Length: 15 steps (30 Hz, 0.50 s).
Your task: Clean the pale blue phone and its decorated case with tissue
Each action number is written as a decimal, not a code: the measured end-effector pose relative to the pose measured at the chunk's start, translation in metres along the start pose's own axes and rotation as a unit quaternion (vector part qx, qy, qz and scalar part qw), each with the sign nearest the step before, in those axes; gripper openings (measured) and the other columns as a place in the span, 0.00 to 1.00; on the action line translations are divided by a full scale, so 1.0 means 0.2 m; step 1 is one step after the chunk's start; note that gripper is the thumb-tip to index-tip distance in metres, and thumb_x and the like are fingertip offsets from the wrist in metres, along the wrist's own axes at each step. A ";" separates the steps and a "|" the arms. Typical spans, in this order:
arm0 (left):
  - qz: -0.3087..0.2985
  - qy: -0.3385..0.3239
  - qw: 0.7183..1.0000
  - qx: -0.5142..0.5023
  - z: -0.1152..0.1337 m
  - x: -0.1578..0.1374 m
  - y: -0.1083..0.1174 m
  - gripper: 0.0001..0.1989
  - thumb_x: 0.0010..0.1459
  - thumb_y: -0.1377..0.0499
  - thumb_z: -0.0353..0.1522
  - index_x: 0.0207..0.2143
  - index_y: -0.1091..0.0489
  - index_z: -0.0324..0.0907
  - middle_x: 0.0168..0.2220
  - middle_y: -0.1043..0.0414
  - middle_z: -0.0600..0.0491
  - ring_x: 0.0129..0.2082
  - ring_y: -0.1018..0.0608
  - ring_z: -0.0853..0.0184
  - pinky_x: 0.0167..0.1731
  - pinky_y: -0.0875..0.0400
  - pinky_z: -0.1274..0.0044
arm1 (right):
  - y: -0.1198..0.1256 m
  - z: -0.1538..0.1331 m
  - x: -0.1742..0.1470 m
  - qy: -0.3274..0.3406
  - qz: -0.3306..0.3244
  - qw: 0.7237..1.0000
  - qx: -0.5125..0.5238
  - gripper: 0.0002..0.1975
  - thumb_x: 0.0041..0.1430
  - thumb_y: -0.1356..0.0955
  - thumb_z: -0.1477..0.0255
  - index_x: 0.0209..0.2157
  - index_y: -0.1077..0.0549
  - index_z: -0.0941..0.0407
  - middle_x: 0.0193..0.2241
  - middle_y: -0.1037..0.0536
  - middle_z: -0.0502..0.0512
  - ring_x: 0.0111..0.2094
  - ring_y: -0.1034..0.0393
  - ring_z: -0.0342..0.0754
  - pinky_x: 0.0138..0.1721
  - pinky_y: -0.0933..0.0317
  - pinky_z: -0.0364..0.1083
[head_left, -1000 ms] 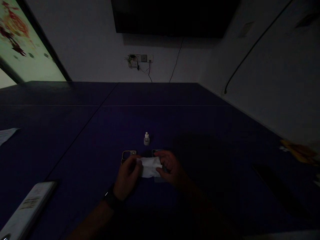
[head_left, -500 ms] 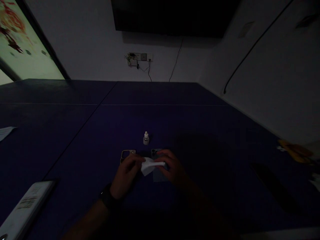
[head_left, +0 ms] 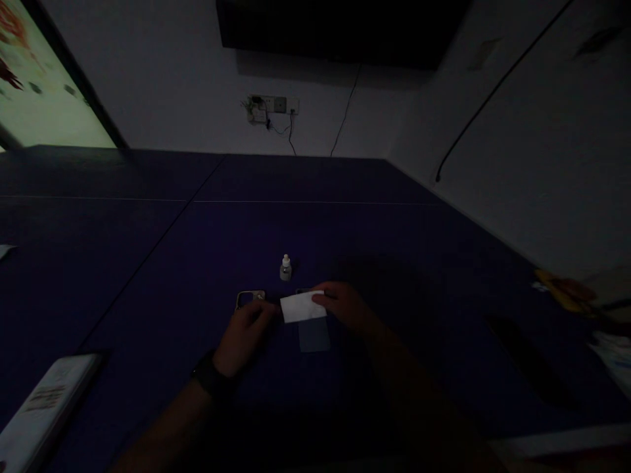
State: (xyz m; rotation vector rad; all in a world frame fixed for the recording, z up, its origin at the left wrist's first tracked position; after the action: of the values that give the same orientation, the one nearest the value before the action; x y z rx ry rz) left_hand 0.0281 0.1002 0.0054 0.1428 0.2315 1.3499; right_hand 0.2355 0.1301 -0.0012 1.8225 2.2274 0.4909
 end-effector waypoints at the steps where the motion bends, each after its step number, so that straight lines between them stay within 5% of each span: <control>1: 0.018 0.000 1.000 -0.003 0.00 0.01 0.03 0.21 0.60 0.43 0.50 0.33 0.24 0.40 0.28 0.25 0.51 0.27 0.27 0.66 0.26 0.35 0.77 | 0.03 0.03 0.04 -0.008 0.008 1.000 0.002 0.09 0.59 0.30 0.65 0.37 0.20 0.55 0.30 0.19 0.52 0.31 0.24 0.48 0.33 0.32 0.45; 8: 0.144 -0.054 0.977 0.145 -0.01 0.03 0.28 0.20 0.63 0.48 0.47 0.36 0.25 0.43 0.30 0.23 0.50 0.32 0.23 0.62 0.30 0.32 0.75 | 0.21 0.20 0.36 -0.068 0.060 0.989 -0.120 0.16 0.68 0.31 0.64 0.53 0.28 0.58 0.50 0.25 0.58 0.46 0.26 0.51 0.46 0.28 0.55; 15: 0.171 -0.085 0.936 0.297 -0.01 0.08 0.35 0.19 0.65 0.52 0.43 0.35 0.26 0.44 0.35 0.21 0.48 0.35 0.22 0.61 0.36 0.31 0.72 | 0.22 0.20 0.38 -0.048 0.112 0.946 -0.299 0.17 0.68 0.32 0.64 0.54 0.29 0.56 0.54 0.27 0.59 0.50 0.28 0.53 0.50 0.30 0.57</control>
State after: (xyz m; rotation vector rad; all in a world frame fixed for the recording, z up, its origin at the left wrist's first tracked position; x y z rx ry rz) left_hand -0.0366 0.1302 0.0178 0.8372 0.4820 1.5675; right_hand 0.2737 0.2164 -0.0178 1.7099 1.5664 0.9713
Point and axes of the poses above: each hand's wrist, its own x-axis towards the middle knuckle, its own y-axis out of the back of the hand, z = x × y, the point moved 9 cm from there along x, towards the middle knuckle
